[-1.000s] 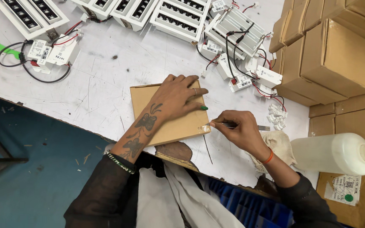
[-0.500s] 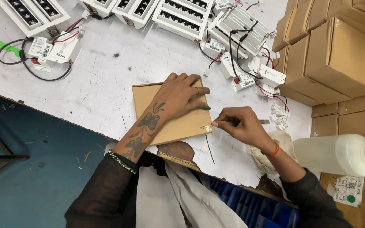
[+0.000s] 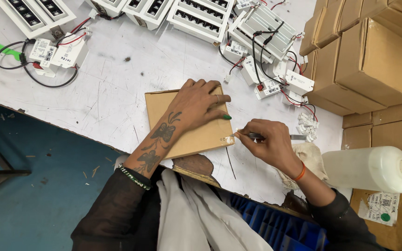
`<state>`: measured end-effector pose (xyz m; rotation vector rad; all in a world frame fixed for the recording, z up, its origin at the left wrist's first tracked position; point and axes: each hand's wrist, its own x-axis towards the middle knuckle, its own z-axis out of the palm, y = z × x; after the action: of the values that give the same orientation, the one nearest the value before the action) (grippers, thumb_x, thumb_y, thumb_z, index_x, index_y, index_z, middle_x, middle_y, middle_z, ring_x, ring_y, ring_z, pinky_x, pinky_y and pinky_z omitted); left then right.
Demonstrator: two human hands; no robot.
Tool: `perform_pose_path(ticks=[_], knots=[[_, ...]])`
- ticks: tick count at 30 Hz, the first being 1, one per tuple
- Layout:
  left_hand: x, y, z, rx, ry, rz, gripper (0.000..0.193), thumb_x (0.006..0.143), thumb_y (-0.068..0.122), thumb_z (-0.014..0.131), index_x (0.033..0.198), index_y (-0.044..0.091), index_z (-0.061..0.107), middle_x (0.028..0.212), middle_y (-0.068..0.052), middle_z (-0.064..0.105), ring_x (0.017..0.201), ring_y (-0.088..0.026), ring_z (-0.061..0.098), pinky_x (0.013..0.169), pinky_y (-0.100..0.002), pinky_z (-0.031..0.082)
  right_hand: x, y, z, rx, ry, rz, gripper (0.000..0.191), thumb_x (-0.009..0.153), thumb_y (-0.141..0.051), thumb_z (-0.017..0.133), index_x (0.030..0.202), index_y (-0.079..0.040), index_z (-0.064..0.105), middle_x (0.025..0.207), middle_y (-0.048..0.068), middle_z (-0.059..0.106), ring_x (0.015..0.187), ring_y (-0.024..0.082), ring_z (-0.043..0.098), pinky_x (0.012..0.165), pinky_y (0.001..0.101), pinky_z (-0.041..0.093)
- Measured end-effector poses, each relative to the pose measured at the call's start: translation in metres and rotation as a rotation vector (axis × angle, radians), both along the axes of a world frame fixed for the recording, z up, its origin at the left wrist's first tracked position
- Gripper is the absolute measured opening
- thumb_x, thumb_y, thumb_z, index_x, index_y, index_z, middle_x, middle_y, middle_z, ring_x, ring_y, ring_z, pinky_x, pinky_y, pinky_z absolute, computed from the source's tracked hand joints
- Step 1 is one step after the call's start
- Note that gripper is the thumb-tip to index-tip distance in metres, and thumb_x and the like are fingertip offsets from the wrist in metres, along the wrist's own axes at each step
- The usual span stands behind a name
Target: The person uses a small metal tool to scrape and peel adhesive labels off the surface of small cardboard boxes. They work on one box at a time, scraping the label, peeling it off, and then moving to the next box.
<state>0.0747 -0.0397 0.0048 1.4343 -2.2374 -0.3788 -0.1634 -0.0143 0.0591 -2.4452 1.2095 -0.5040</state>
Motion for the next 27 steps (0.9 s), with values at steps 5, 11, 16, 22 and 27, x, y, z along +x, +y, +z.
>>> perform_pose_path(ticks=[5,11,16,22,27], knots=[[-0.001,-0.002,-0.001,-0.039,0.014,0.006,0.052,0.084,0.061,0.066,0.124,0.030,0.074,0.136,-0.010,0.061,0.116,-0.023,0.058,0.094,-0.039,0.040,-0.002,-0.005,-0.005,0.074,0.001,-0.014,0.018,0.082,-0.019,0.081,0.076,-0.004,0.074,0.061,0.006,0.068,0.044,0.012,0.055,0.045,0.0285,0.040],[0.000,-0.003,-0.002,0.025,0.017,0.016,0.051,0.083,0.061,0.067,0.124,0.030,0.074,0.133,-0.008,0.062,0.115,-0.022,0.058,0.095,-0.039,0.040,-0.008,-0.017,-0.012,0.302,-0.034,-0.030,0.022,0.086,-0.019,0.080,0.075,-0.001,0.073,0.051,0.002,0.051,0.049,0.006,0.033,0.045,0.0293,0.027],[-0.002,-0.004,-0.003,0.000,0.015,0.016,0.050,0.083,0.060,0.067,0.123,0.031,0.074,0.133,-0.009,0.062,0.115,-0.022,0.058,0.094,-0.039,0.040,-0.014,-0.024,-0.020,0.428,-0.083,0.004,0.024,0.088,-0.018,0.079,0.074,0.000,0.072,0.054,-0.004,0.049,0.052,0.003,0.032,0.046,0.0271,0.025],[0.000,-0.003,-0.001,0.016,0.009,0.016,0.049,0.085,0.059,0.067,0.124,0.031,0.073,0.133,-0.008,0.062,0.115,-0.022,0.058,0.095,-0.039,0.039,-0.014,-0.023,-0.024,0.487,-0.191,0.004,0.022,0.090,-0.016,0.078,0.076,0.000,0.072,0.058,-0.006,0.051,0.055,0.001,0.034,0.047,0.0251,0.026],[0.000,-0.003,-0.002,0.018,0.001,0.012,0.049,0.084,0.059,0.067,0.124,0.031,0.073,0.132,-0.008,0.062,0.115,-0.022,0.057,0.095,-0.040,0.039,-0.013,-0.011,-0.023,0.305,-0.173,-0.023,0.018,0.088,-0.016,0.078,0.079,0.000,0.073,0.057,-0.006,0.056,0.053,0.001,0.038,0.045,0.0243,0.030]])
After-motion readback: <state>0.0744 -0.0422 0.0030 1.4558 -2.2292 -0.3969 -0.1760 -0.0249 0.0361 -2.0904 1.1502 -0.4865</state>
